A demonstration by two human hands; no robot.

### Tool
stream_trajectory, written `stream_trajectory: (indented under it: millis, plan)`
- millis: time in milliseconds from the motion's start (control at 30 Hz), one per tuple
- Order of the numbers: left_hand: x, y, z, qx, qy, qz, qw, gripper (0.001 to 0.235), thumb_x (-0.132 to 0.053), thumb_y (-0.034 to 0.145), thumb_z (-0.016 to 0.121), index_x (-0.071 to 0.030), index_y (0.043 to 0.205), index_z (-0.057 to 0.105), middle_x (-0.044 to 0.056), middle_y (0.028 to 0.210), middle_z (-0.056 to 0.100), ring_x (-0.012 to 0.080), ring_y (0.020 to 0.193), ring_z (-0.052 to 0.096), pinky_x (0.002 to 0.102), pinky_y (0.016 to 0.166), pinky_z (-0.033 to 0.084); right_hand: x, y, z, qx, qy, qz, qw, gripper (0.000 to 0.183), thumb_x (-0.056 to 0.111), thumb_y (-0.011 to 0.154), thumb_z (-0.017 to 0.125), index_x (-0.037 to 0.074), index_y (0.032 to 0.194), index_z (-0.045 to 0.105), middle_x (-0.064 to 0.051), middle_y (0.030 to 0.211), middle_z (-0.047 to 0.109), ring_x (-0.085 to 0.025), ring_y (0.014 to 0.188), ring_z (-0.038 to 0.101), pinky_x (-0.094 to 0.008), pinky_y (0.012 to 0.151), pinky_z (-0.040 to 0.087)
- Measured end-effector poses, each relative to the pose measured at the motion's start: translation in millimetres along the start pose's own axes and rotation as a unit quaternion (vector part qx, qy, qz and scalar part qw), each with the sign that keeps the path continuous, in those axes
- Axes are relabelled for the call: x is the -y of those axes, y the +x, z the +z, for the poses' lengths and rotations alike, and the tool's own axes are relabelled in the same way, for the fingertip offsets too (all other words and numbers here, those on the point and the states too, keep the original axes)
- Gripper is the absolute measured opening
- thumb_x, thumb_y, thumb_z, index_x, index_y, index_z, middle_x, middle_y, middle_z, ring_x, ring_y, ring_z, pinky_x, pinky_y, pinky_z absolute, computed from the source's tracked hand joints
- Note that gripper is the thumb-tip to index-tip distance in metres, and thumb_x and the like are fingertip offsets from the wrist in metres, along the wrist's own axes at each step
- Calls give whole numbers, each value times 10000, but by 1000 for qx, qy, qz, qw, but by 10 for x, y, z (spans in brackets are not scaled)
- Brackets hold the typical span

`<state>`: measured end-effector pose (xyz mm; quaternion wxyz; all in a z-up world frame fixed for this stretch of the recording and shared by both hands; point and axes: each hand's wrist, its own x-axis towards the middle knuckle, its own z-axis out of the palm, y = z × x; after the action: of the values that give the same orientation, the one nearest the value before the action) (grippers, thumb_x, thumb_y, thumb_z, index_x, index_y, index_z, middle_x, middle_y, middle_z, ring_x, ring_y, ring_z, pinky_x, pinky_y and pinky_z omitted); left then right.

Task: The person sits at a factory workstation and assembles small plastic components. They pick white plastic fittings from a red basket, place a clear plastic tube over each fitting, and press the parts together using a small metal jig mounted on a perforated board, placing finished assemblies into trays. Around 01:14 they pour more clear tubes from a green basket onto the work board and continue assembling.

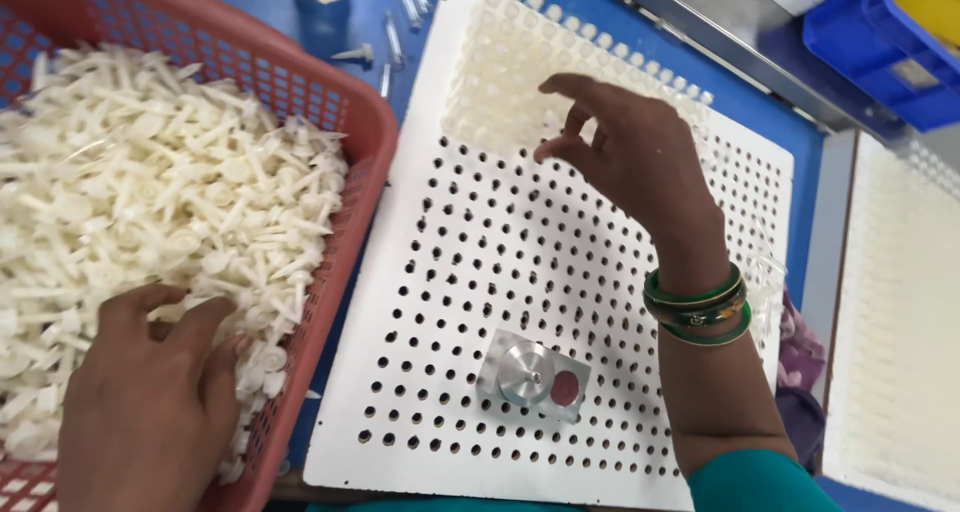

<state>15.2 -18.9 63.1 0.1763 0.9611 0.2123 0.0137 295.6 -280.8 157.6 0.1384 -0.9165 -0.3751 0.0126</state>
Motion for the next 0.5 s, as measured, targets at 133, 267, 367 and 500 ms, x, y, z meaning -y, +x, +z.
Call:
stream_trajectory:
  millis: [133,267,367,500]
  plan:
    - [32,-32,75,10,-16,-29,999,279,-227,837,729,-151,1101,774,176,1272,594,315,933,682,448,768,562,-659,-363,-131,-106,31,75,991,316,253,899,851,113,1152,723,-33,899,748,-166,678,728,-321,606,527]
    - [-33,-31,31,4,-13,-64,998,281,-195,867,718,-130,1137,760,177,1249,595,347,930,681,464,771,561,-1677,-797,-83,-177,-157,172,956,136,117,960,819,140,1088,778,-61,1011,757,-268,822,719,-396,725,542]
    - [-33,-88,19,-13,4,-56,998,294,-176,895,710,-109,1178,754,184,1206,618,371,923,674,474,798,556,-2109,-1018,63,-140,-190,192,953,201,83,900,799,189,1071,809,-87,1074,737,-315,890,701,-437,737,534]
    - [-72,-188,3,-84,17,-24,996,252,-155,929,702,-86,1164,760,188,1086,663,380,957,668,479,849,542,-2055,-1220,119,-93,-187,197,958,204,149,827,835,149,1027,795,-120,1127,716,-333,977,696,-449,815,551]
